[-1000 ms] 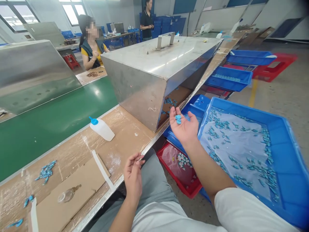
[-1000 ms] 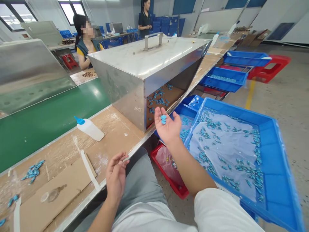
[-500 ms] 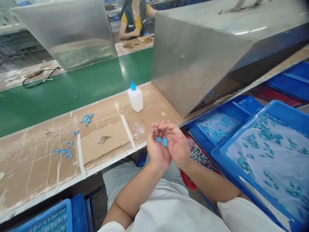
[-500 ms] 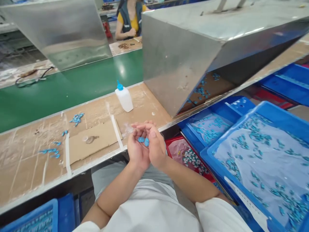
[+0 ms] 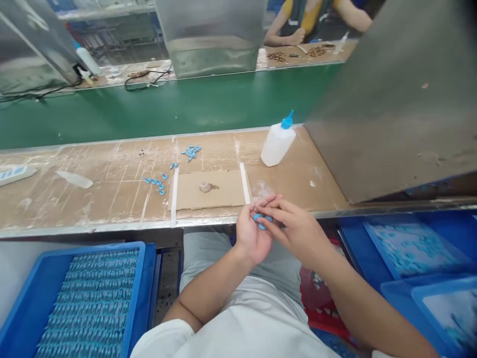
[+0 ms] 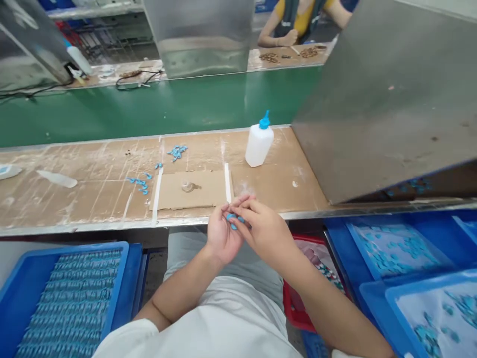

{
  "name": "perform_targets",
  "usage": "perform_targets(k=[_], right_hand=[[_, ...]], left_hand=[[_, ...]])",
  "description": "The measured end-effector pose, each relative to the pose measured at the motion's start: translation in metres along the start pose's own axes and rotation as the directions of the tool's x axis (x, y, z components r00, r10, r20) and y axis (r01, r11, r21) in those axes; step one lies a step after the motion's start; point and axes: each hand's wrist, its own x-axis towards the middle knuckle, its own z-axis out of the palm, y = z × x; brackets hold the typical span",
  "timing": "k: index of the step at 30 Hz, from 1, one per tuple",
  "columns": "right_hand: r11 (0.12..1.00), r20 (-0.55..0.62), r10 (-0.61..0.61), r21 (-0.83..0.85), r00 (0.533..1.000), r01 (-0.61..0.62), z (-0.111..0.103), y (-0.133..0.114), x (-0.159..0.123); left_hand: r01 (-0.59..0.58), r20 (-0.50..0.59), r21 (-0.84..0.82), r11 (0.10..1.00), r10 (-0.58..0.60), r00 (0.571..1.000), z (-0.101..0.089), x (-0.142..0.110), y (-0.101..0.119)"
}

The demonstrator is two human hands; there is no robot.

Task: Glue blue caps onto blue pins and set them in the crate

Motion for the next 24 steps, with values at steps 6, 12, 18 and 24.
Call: perform_targets(k=[6,12,18,24], right_hand=[[0.999,0.164,-0.047,0.034,0.985,0.042,0.026,0.001,0.023],[0.964,0.121,-0.182,0.215,0.976,0.153,0.050,-0.007,0.044],[0.941,0.060,-0.164,0.309,0.985,0.138,0.065,-0.025,0.059],[0.550,0.238,0.309,0.745,0.921,-0.377,0.075,-0.042,0.069]], left_hand=[[-0.071,-0.126,-0.112,0.991,0.057,0.990,-0.022,0.000,0.020],[-0.191,-0.183,-0.200,0.961,0.155,0.971,-0.026,-0.010,0.048],[-0.274,-0.222,-0.281,0.920,0.216,0.951,-0.032,-0.018,0.069],[-0.361,-0.166,-0.165,0.918,0.335,0.928,-0.054,-0.029,0.089]])
